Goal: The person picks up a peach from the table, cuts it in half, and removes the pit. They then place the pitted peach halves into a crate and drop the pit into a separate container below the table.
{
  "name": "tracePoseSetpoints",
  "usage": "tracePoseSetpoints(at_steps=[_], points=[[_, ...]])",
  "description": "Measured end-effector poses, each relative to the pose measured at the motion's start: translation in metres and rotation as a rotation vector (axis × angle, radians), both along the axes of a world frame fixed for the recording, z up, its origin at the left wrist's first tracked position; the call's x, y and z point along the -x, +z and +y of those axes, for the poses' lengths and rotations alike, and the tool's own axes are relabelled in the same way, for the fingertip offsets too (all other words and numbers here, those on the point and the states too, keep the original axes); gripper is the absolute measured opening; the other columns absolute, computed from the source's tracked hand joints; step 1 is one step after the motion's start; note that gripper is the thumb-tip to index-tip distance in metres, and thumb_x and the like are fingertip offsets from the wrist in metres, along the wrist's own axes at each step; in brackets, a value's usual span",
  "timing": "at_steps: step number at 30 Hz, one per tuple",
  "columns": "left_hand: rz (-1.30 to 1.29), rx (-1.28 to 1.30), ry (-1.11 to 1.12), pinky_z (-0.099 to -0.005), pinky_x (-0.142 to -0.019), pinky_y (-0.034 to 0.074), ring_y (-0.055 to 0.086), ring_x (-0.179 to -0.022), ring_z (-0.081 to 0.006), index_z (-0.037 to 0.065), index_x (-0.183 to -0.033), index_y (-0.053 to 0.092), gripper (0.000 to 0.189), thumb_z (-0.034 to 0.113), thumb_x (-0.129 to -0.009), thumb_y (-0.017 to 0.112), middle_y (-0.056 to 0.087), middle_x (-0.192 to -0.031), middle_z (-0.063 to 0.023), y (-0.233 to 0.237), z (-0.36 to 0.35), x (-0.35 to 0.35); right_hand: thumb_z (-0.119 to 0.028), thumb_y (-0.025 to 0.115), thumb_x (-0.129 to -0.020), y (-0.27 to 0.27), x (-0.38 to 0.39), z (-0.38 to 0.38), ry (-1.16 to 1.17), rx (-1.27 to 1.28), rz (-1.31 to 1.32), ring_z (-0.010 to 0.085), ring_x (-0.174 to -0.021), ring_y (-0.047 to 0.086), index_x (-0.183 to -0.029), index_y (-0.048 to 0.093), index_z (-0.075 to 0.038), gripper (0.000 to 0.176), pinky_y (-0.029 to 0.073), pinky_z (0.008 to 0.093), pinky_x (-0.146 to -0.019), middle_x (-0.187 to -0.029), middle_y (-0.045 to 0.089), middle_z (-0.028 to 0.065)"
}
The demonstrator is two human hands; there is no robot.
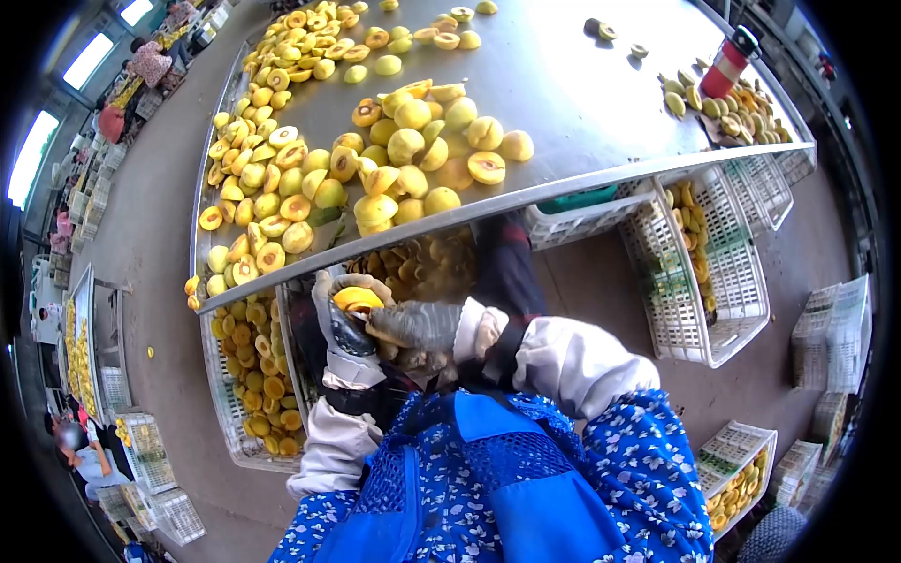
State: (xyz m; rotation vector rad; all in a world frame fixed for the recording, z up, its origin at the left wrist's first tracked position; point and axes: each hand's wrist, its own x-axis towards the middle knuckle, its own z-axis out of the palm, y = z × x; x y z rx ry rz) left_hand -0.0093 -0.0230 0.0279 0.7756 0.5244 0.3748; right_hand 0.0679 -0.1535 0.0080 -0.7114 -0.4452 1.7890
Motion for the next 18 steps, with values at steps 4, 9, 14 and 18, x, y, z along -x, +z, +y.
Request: tracePoseSetpoints(at_steps=[4, 9, 14, 18], points=[[0.037, -0.305, 0.023, -0.0305, -0.050, 0.049, 0.057, -0.052, -0.0230, 0.001, -0.073, 0.060, 0.057, 0.048, -0.093, 0.034, 0.060, -0.060, -0.0143, 0.003, 0.008, 0.000, -0.055, 0.041, -0.092, 0.005, 0.014, 0.004, -0.116, 0.056, -0.030, 0.0077, -0.034, 0.040, -0.075, 0.055, -0.009, 0.051, 0.031, 0.0208, -0.034, -0.047, 0.045, -0.0008], [0.985, -2.116, 0.727, -0.0422, -0.061, 0.046, 0.059, -0.067, -0.0318, 0.006, -0.070, 0.063, 0.027, 0.031, -0.081, 0.061, 0.061, -0.069, -0.0137, 0.000, 0.102, 0.069, -0.044, 0.040, -0.093, -0.090, 0.034, -0.014, -0.336, 0.125, -0.946, 0.0222, -0.067, 0.057, -0.110, 0.050, -0.006, 0.043, 0.044, 0.0325, -0.059, -0.079, 0.058, 0.0135], [0.819, -1.850, 0.201, -0.0408, -0.086, 0.044, 0.056, -0.102, -0.0317, 0.006, -0.104, 0.060, 0.041, 0.039, -0.079, 0.062, 0.060, -0.108, -0.0142, 0.044, 0.075, -0.012, -0.039, 0.042, -0.095, -0.091, 0.035, -0.003, -0.309, 0.374, -0.826, 0.0334, -0.082, 0.061, -0.117, 0.054, -0.003, 0.043, 0.046, 0.0392, -0.074, -0.089, 0.063, 0.0203], [0.829, -2.027, -0.484, -0.0381, -0.085, 0.047, 0.059, -0.101, -0.0323, 0.008, -0.132, 0.037, 0.074, 0.047, -0.076, 0.064, 0.056, -0.118, -0.0172, 0.021, 0.053, -0.114, -0.040, 0.039, -0.096, -0.072, 0.029, -0.005, -0.319, 0.252, -0.972, 0.0375, -0.087, 0.060, -0.111, 0.055, 0.000, 0.045, 0.046, 0.0409, -0.077, -0.095, 0.062, 0.0240]])
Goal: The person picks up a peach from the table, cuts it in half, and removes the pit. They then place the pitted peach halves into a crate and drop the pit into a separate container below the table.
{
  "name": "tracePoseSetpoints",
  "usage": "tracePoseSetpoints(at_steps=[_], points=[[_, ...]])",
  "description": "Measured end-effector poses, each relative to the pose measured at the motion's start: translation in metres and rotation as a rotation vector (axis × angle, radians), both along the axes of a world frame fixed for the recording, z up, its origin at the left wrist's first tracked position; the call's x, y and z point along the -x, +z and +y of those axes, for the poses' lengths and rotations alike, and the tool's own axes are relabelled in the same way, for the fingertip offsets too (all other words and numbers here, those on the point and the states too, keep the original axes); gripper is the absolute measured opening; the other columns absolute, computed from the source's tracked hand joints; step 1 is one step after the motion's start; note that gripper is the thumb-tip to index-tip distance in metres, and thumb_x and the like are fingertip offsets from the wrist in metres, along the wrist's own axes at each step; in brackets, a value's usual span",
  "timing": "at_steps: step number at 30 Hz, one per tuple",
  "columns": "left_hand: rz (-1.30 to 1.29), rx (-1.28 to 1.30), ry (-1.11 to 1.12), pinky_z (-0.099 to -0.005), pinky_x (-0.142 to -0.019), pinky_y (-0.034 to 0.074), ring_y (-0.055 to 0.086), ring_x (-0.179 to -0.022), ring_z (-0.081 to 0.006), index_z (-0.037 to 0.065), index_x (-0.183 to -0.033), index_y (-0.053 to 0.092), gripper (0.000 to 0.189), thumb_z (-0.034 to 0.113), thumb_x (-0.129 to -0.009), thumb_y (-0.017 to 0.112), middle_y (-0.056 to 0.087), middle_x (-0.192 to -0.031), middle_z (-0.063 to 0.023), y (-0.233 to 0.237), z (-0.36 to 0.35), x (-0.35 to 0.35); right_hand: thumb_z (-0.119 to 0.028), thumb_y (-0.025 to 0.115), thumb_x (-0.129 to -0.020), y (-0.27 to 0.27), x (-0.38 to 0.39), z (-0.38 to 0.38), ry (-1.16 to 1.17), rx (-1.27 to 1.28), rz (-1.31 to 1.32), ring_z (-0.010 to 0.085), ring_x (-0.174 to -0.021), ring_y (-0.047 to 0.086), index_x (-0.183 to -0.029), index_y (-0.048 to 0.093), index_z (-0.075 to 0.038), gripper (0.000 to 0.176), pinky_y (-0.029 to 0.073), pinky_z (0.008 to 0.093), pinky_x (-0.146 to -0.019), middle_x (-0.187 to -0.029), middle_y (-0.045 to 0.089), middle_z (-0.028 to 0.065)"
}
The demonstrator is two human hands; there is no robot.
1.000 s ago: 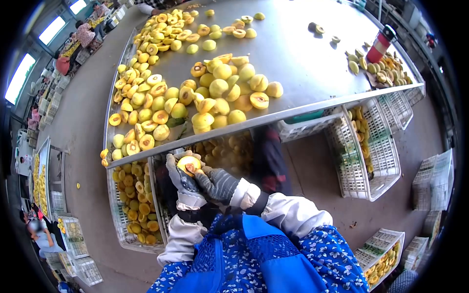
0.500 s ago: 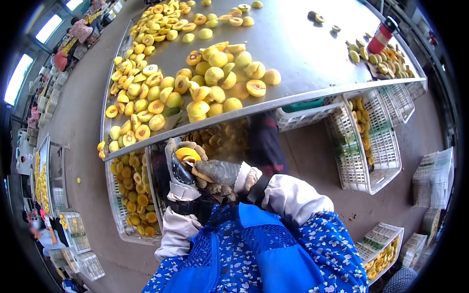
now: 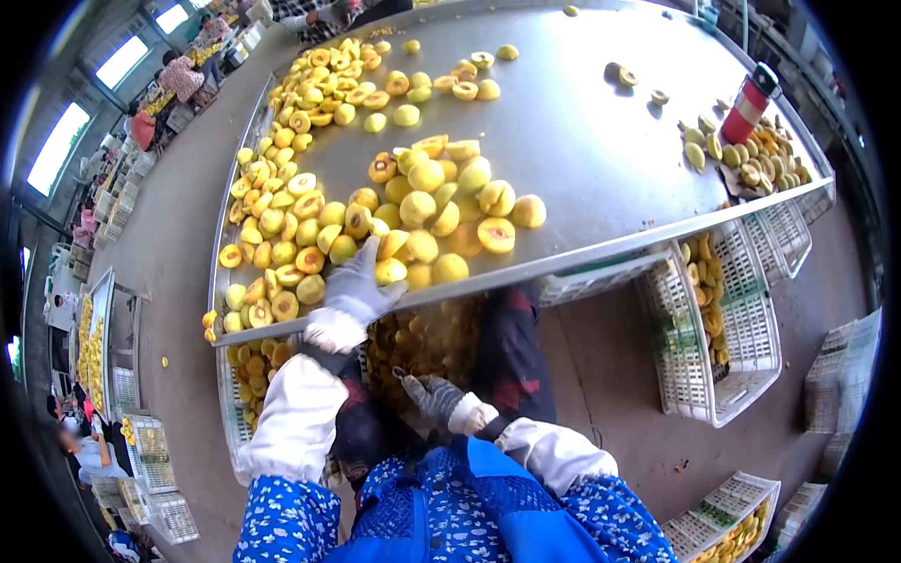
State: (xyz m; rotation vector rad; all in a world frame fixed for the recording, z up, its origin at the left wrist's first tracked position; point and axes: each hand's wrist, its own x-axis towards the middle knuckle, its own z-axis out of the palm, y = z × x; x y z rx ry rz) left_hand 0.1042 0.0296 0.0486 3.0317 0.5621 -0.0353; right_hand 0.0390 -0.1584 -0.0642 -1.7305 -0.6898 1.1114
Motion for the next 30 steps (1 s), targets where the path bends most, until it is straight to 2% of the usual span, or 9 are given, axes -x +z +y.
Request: tracePoseSetpoints(at_steps=[3, 6, 9, 10, 11, 16, 20, 22, 30], points=[[0.153, 0.229, 0.021, -0.0401, -0.085, 0.047, 0.058, -0.101, -0.0346, 0.014, -0.136, 0.032, 0.078, 0.045, -0.073, 0.067, 0.055, -0.120, -0.0180, 0.005, 0.011, -0.028, -0.031, 0.037, -0.096, 0.001, -0.004, -0.007, 0.004, 0.033, 0.012, 0.0393, -0.097, 0.057, -0.112, 0.055, 0.001, 0.040, 0.046, 0.0424, -0.081, -0.100, 0.060, 0.0247], [-0.188, 0.435, 0.017, -0.0386, -0.082, 0.047, 0.060, -0.096, -0.0316, 0.009, -0.124, 0.048, 0.062, 0.044, -0.076, 0.064, 0.062, -0.107, -0.0159, -0.031, 0.043, -0.018, -0.019, 0.043, -0.096, -0.008, -0.010, -0.013, -0.006, -0.033, -0.154, 0.0327, -0.091, 0.059, -0.110, 0.057, -0.001, 0.027, 0.048, 0.0386, -0.079, -0.096, 0.062, 0.0192], [-0.366, 1.362, 0.146, -0.0282, -0.062, 0.051, 0.062, -0.072, -0.0206, 0.007, -0.104, 0.057, 0.046, 0.049, -0.084, 0.057, 0.064, -0.084, -0.0079, -0.037, 0.081, 0.014, -0.015, 0.048, -0.095, 0.015, -0.014, -0.019, -0.242, -0.250, 0.170, 0.0189, -0.084, 0.059, -0.108, 0.059, -0.003, 0.021, 0.047, 0.0286, -0.073, -0.092, 0.063, 0.0091], [-0.514, 2.021, 0.366, -0.0277, -0.056, 0.051, 0.062, -0.068, -0.0204, 0.009, -0.101, 0.057, 0.046, 0.052, -0.084, 0.055, 0.063, -0.081, -0.0073, -0.021, 0.072, 0.040, -0.014, 0.049, -0.095, 0.024, -0.016, -0.017, -0.367, -0.329, 0.390, 0.0137, -0.082, 0.058, -0.108, 0.059, -0.003, 0.020, 0.047, 0.0248, -0.072, -0.091, 0.063, 0.0054], [-0.667, 2.031, 0.511, -0.0271, -0.052, 0.050, 0.061, -0.066, -0.0205, 0.009, -0.102, 0.057, 0.048, 0.054, -0.085, 0.053, 0.063, -0.080, -0.0080, 0.000, 0.050, 0.051, -0.018, 0.050, -0.095, 0.025, -0.021, -0.016, -0.366, -0.324, 0.339, 0.0040, -0.077, 0.050, -0.105, 0.060, -0.004, 0.020, 0.044, 0.0198, -0.064, -0.089, 0.059, -0.0032], [-0.779, 2.065, 0.362, -0.0278, -0.047, 0.048, 0.061, -0.060, -0.0210, 0.005, -0.106, 0.055, 0.056, 0.057, -0.089, 0.042, 0.065, -0.084, -0.0134, 0.011, 0.012, 0.090, -0.018, 0.042, -0.095, 0.080, -0.043, -0.001, -0.182, -0.485, -0.641, 0.0410, -0.069, 0.057, -0.101, 0.055, -0.003, 0.021, 0.044, 0.0469, -0.056, -0.079, 0.058, 0.0228], [-0.922, 1.909, 0.427, -0.0306, -0.066, 0.051, 0.061, -0.076, -0.0221, 0.003, -0.112, 0.051, 0.054, 0.051, -0.092, 0.039, 0.062, -0.092, -0.0139, -0.024, -0.006, 0.097, -0.033, 0.045, -0.093, 0.114, -0.036, 0.015, -0.160, -0.317, -0.639, 0.0425, -0.065, 0.056, -0.092, 0.053, -0.005, 0.030, 0.042, 0.0511, -0.056, -0.072, 0.057, 0.0237], [-0.788, 2.140, 0.161, -0.0299, -0.084, 0.049, 0.058, -0.093, -0.0213, 0.001, -0.123, 0.045, 0.046, 0.039, -0.097, 0.036, 0.057, -0.109, -0.0139, -0.032, -0.005, 0.111, -0.037, 0.046, -0.093, 0.118, -0.032, 0.021, -0.146, -0.289, -0.718, 0.0425, -0.062, 0.056, -0.087, 0.053, -0.005, 0.033, 0.041, 0.0511, -0.055, -0.066, 0.057, 0.0228], [-0.970, 1.380, 0.343, -0.0304, -0.076, 0.050, 0.059, -0.082, -0.0205, -0.001, -0.105, 0.055, 0.047, 0.042, -0.096, 0.038, 0.060, -0.091, -0.0115, -0.075, -0.008, 0.106, -0.039, 0.044, -0.093, 0.088, -0.021, 0.034, -0.075, -0.171, -0.818, 0.0412, -0.055, 0.055, -0.086, 0.050, -0.006, 0.034, 0.041, 0.0509, -0.051, -0.058, 0.055, 0.0218]])
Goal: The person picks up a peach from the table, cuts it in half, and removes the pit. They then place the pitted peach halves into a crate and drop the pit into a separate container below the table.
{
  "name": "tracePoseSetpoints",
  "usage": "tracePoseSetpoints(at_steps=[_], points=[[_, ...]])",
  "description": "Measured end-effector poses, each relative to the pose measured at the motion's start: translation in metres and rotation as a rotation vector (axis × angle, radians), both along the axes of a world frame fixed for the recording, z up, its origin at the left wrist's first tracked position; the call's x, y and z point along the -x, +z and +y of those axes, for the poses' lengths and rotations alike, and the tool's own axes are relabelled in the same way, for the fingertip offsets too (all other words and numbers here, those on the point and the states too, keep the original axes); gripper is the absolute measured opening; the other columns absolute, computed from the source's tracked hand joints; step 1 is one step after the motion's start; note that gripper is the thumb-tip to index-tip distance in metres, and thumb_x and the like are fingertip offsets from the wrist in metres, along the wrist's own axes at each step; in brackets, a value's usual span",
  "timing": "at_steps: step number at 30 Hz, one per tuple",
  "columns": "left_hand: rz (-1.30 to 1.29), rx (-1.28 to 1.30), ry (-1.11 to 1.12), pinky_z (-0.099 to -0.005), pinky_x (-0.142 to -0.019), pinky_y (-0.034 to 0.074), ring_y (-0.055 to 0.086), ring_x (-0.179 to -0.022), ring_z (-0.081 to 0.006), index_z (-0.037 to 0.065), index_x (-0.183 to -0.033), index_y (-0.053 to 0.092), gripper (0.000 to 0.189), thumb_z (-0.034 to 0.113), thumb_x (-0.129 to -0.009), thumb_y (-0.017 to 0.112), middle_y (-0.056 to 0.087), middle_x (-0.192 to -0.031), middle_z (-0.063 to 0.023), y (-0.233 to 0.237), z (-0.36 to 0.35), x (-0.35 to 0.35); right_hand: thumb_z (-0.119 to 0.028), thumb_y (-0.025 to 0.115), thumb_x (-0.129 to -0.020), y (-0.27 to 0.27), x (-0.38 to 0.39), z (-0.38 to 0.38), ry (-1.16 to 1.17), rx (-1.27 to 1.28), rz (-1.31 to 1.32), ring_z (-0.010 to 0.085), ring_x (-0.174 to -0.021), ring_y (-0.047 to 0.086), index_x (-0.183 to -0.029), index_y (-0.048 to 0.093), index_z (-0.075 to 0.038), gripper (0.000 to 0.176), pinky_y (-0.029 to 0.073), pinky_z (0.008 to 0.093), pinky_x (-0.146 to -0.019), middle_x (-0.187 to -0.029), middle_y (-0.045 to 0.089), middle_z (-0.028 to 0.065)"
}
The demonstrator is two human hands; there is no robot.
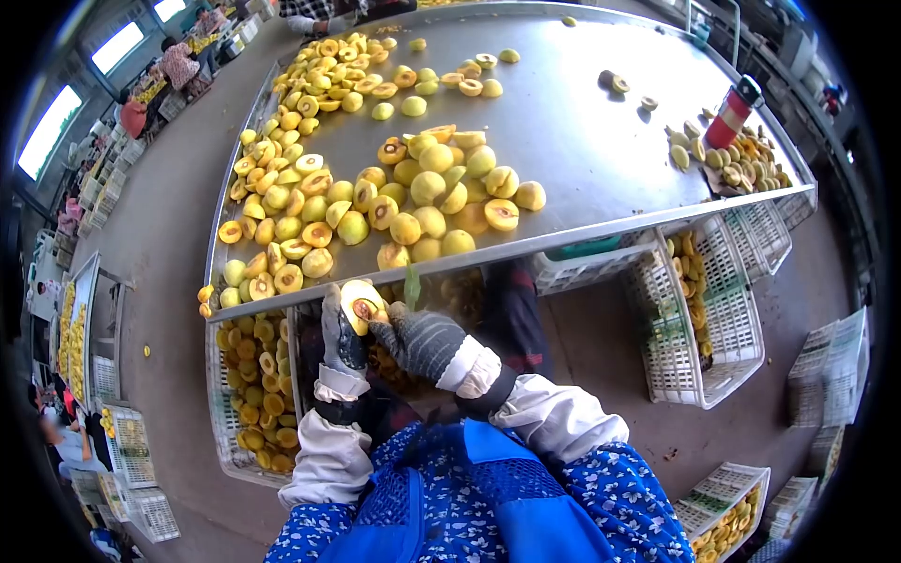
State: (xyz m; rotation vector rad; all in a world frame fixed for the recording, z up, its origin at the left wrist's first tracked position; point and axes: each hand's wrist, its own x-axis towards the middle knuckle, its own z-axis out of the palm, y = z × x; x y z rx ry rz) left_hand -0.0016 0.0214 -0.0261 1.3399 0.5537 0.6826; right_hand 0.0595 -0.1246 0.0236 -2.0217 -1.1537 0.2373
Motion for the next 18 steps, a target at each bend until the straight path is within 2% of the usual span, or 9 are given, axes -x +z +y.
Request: tracePoseSetpoints(at_steps=[4, 7, 9, 10, 13, 14, 15, 17, 18], points=[[-0.004, 0.026, 0.013, -0.0301, -0.073, 0.049, 0.059, -0.081, -0.0189, -0.002, -0.100, 0.056, 0.042, 0.036, -0.097, 0.038, 0.060, -0.090, -0.0107, 0.022, -0.013, 0.003, -0.032, 0.046, -0.092, 0.006, 0.006, -0.004, -0.032, 0.006, 0.047, 0.0360, -0.048, 0.055, -0.090, 0.052, -0.006, 0.027, 0.040, 0.0465, -0.042, -0.058, 0.053, 0.0178], [0.000, 0.116, 0.072, -0.0305, -0.069, 0.047, 0.056, -0.079, -0.0183, -0.004, -0.094, 0.055, 0.036, 0.027, -0.097, 0.037, 0.058, -0.089, -0.0110, 0.041, -0.029, 0.003, -0.038, 0.047, -0.092, 0.007, 0.006, -0.008, -0.027, -0.038, 0.036, 0.0397, -0.048, 0.053, -0.081, 0.048, -0.006, 0.033, 0.039, 0.0487, -0.044, -0.051, 0.051, 0.0188], [0.011, 0.319, 0.086, -0.0301, -0.068, 0.047, 0.056, -0.076, -0.0170, -0.003, -0.092, 0.057, 0.036, 0.028, -0.096, 0.038, 0.058, -0.087, -0.0106, 0.043, -0.032, 0.002, -0.034, 0.045, -0.093, 0.008, 0.003, -0.012, 0.055, 0.042, 0.031, 0.0379, -0.053, 0.056, -0.091, 0.051, -0.003, 0.032, 0.042, 0.0477, -0.048, -0.057, 0.054, 0.0209], [0.060, 0.213, 0.024, -0.0297, -0.067, 0.047, 0.056, -0.075, -0.0164, -0.002, -0.090, 0.058, 0.035, 0.027, -0.095, 0.039, 0.058, -0.085, -0.0097, 0.037, -0.028, 0.003, -0.033, 0.044, -0.094, 0.008, 0.001, -0.015, 0.098, 0.082, 0.027, 0.0370, -0.056, 0.058, -0.095, 0.053, -0.002, 0.032, 0.044, 0.0472, -0.049, -0.059, 0.056, 0.0220], [0.126, -0.232, -0.243, -0.0284, -0.059, 0.047, 0.055, -0.065, -0.0155, 0.000, -0.082, 0.059, 0.029, 0.022, -0.091, 0.042, 0.058, -0.076, -0.0062, 0.049, -0.026, 0.008, -0.043, 0.040, -0.095, -0.009, -0.013, -0.025, 0.391, -0.291, 0.346, 0.0332, -0.069, 0.061, -0.102, 0.059, -0.002, 0.046, 0.046, 0.0390, -0.064, -0.075, 0.062, 0.0214], [0.226, -0.205, -0.356, -0.0275, -0.057, 0.046, 0.056, -0.063, -0.0152, 0.001, -0.083, 0.059, 0.030, 0.023, -0.092, 0.041, 0.058, -0.076, -0.0063, 0.045, -0.020, 0.005, -0.045, 0.039, -0.095, -0.010, -0.019, -0.029, 0.441, -0.105, 0.667, 0.0232, -0.072, 0.060, -0.109, 0.060, -0.002, 0.051, 0.046, 0.0322, -0.070, -0.079, 0.064, 0.0169], [0.329, -0.188, -0.472, -0.0266, -0.054, 0.046, 0.056, -0.061, -0.0149, 0.001, -0.083, 0.058, 0.031, 0.024, -0.093, 0.040, 0.059, -0.075, -0.0064, 0.045, -0.015, 0.002, -0.047, 0.039, -0.095, -0.015, -0.020, -0.034, 0.456, -0.126, 0.696, 0.0195, -0.068, 0.058, -0.104, 0.061, -0.002, 0.050, 0.046, 0.0303, -0.066, -0.075, 0.063, 0.0126], [0.406, 0.099, -0.486, -0.0268, -0.056, 0.048, 0.057, -0.062, -0.0149, 0.003, -0.086, 0.059, 0.029, 0.026, -0.094, 0.043, 0.061, -0.079, -0.0061, 0.055, -0.016, -0.006, -0.048, 0.039, -0.095, -0.036, -0.021, -0.036, 0.432, -0.129, 0.827, 0.0146, -0.062, 0.055, -0.096, 0.061, -0.004, 0.050, 0.044, 0.0272, -0.059, -0.068, 0.060, 0.0064], [0.271, 0.184, -0.364, -0.0271, -0.057, 0.048, 0.058, -0.063, -0.0152, 0.003, -0.087, 0.059, 0.028, 0.026, -0.094, 0.044, 0.061, -0.079, -0.0058, 0.053, -0.022, -0.006, -0.049, 0.039, -0.095, -0.052, -0.019, -0.033, 0.395, -0.109, 0.930, 0.0135, -0.060, 0.054, -0.093, 0.061, -0.004, 0.050, 0.043, 0.0259, -0.057, -0.066, 0.058, 0.0045]])
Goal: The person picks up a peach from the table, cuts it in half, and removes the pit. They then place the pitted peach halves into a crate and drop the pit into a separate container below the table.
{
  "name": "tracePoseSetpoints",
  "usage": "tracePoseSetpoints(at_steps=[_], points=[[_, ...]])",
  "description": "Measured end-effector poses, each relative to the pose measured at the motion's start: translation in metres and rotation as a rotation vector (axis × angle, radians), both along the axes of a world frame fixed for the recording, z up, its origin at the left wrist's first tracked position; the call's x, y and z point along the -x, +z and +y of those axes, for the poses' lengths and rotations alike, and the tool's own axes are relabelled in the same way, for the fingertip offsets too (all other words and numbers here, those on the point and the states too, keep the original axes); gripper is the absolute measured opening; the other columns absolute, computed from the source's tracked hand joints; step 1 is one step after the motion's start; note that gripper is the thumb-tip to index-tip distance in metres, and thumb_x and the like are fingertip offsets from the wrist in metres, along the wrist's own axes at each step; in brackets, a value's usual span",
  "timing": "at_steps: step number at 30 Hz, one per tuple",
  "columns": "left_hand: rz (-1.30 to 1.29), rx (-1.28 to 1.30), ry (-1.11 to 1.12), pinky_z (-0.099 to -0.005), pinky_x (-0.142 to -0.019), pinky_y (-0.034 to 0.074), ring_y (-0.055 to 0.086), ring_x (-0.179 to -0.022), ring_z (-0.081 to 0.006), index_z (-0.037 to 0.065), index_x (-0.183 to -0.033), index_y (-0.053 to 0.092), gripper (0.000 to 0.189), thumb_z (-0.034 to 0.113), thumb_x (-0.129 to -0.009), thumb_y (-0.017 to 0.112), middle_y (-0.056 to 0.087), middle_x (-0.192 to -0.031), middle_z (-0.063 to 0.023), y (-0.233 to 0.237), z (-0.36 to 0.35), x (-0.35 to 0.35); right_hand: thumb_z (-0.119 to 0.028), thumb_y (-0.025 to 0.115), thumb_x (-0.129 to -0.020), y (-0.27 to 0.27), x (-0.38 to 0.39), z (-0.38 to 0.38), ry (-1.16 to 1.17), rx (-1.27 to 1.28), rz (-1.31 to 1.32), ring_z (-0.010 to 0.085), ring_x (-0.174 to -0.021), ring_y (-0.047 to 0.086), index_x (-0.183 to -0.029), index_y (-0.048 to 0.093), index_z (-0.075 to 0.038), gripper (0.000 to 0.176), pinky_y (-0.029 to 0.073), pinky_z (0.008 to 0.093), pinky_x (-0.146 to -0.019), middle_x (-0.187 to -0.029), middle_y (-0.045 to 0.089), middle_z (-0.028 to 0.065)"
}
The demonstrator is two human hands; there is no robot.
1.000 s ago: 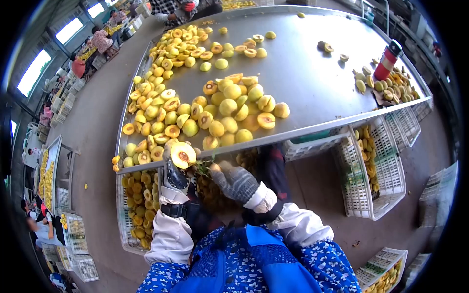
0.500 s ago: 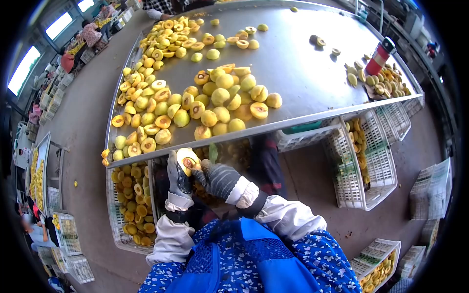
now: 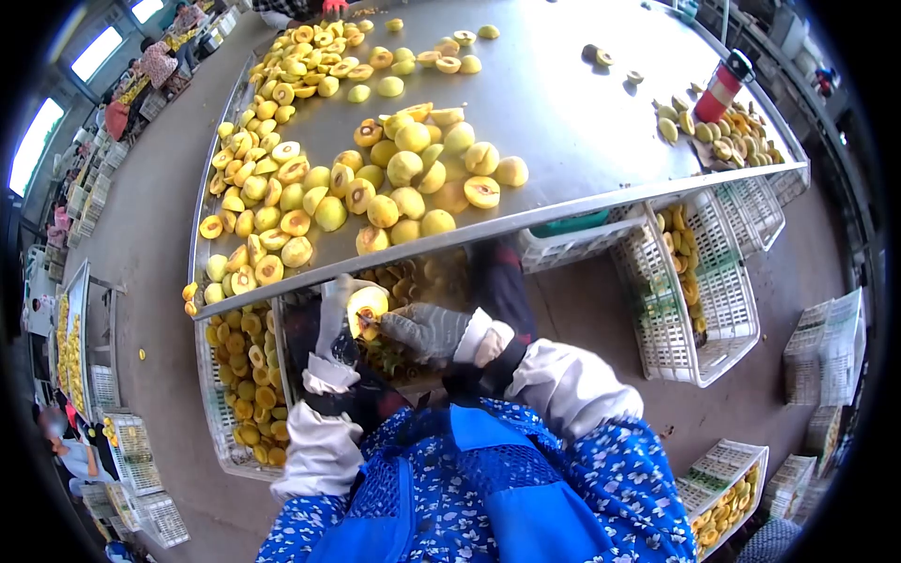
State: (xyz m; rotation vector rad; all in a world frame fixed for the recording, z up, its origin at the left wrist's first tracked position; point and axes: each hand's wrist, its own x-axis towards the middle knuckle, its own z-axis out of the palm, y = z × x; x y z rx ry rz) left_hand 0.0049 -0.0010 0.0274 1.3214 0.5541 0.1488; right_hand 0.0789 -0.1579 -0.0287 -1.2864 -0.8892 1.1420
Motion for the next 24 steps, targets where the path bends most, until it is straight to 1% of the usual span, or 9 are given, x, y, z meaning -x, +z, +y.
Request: tracePoseSetpoints(at_steps=[3, 6, 10, 12, 13, 16, 19, 22, 24], points=[[-0.333, 0.132, 0.500, -0.0256, -0.061, 0.048, 0.059, -0.066, -0.0148, 0.001, -0.089, 0.062, 0.028, 0.025, -0.092, 0.048, 0.063, -0.077, -0.0058, -0.020, -0.020, 0.002, -0.049, 0.040, -0.095, 0.013, 0.019, 0.016, -0.025, 0.049, 0.271, 0.0110, -0.055, 0.051, -0.085, 0.059, -0.007, 0.047, 0.041, 0.0250, -0.051, -0.061, 0.054, 0.0015], [-0.272, -0.086, 0.436, -0.0241, -0.062, 0.047, 0.059, -0.067, -0.0131, 0.000, -0.084, 0.065, 0.026, 0.021, -0.090, 0.051, 0.064, -0.075, -0.0062, -0.025, -0.014, 0.017, -0.040, 0.042, -0.095, 0.019, 0.024, 0.011, 0.001, -0.064, 0.045, 0.0191, -0.069, 0.057, -0.096, 0.061, -0.003, 0.042, 0.046, 0.0304, -0.066, -0.072, 0.061, 0.0073], [-0.266, -0.396, 0.168, -0.0242, -0.063, 0.048, 0.061, -0.068, -0.0127, -0.001, -0.080, 0.066, 0.025, 0.017, -0.090, 0.052, 0.067, -0.078, -0.0063, -0.018, -0.011, 0.022, -0.037, 0.040, -0.096, 0.015, -0.010, 0.001, 0.120, -0.406, -1.060, 0.0314, -0.089, 0.061, -0.112, 0.057, -0.006, 0.039, 0.048, 0.0367, -0.077, -0.090, 0.065, 0.0141], [-0.307, -0.263, 0.171, -0.0263, -0.063, 0.050, 0.062, -0.070, -0.0141, -0.002, -0.082, 0.065, 0.027, 0.021, -0.091, 0.053, 0.067, -0.079, -0.0092, -0.012, -0.016, 0.020, -0.044, 0.041, -0.094, 0.028, -0.009, 0.000, 0.100, -0.390, -0.814, 0.0266, -0.065, 0.061, -0.103, 0.059, -0.007, 0.042, 0.050, 0.0336, -0.060, -0.071, 0.062, 0.0123], [-0.335, -0.122, 0.206, -0.0271, -0.062, 0.051, 0.063, -0.071, -0.0148, -0.001, -0.082, 0.065, 0.027, 0.021, -0.091, 0.054, 0.067, -0.078, -0.0101, -0.007, -0.022, 0.017, -0.047, 0.040, -0.094, 0.033, -0.007, -0.003, 0.282, -0.093, -0.095, 0.0217, -0.053, 0.055, -0.098, 0.058, -0.008, 0.044, 0.046, 0.0306, -0.050, -0.063, 0.057, 0.0093], [-0.321, 0.263, 0.248, -0.0303, -0.058, 0.052, 0.062, -0.067, -0.0200, 0.001, -0.091, 0.061, 0.037, 0.036, -0.093, 0.048, 0.065, -0.077, -0.0134, -0.008, -0.022, 0.013, -0.055, 0.039, -0.092, 0.041, 0.026, -0.005, 0.346, -0.017, 0.931, 0.0088, -0.034, 0.040, -0.084, 0.054, -0.009, 0.049, 0.032, 0.0229, -0.031, -0.046, 0.043, -0.0012], [-0.268, 0.624, 0.320, -0.0310, -0.055, 0.053, 0.060, -0.060, -0.0239, 0.006, -0.101, 0.058, 0.045, 0.046, -0.093, 0.041, 0.063, -0.078, -0.0152, 0.002, -0.023, 0.009, -0.056, 0.038, -0.092, 0.025, 0.038, -0.003, 0.158, -0.040, 0.738, 0.0086, -0.035, 0.041, -0.085, 0.054, -0.008, 0.051, 0.032, 0.0224, -0.033, -0.050, 0.047, -0.0010], [-0.231, 0.559, 0.445, -0.0317, -0.054, 0.053, 0.061, -0.061, -0.0239, 0.005, -0.102, 0.058, 0.048, 0.050, -0.092, 0.042, 0.064, -0.080, -0.0145, 0.005, -0.012, 0.012, -0.052, 0.041, -0.093, 0.011, 0.027, -0.011, 0.213, -0.195, 0.411, 0.0092, -0.050, 0.051, -0.097, 0.057, -0.005, 0.049, 0.040, 0.0219, -0.048, -0.061, 0.054, 0.0009], [-0.347, 0.453, 0.503, -0.0323, -0.058, 0.054, 0.063, -0.067, -0.0248, 0.002, -0.103, 0.057, 0.053, 0.052, -0.091, 0.044, 0.065, -0.084, -0.0128, -0.011, 0.009, 0.018, -0.044, 0.043, -0.094, -0.030, 0.037, -0.020, -0.110, -0.006, 0.146, 0.0148, -0.072, 0.059, -0.114, 0.055, -0.003, 0.048, 0.046, 0.0294, -0.063, -0.077, 0.061, 0.0061]])
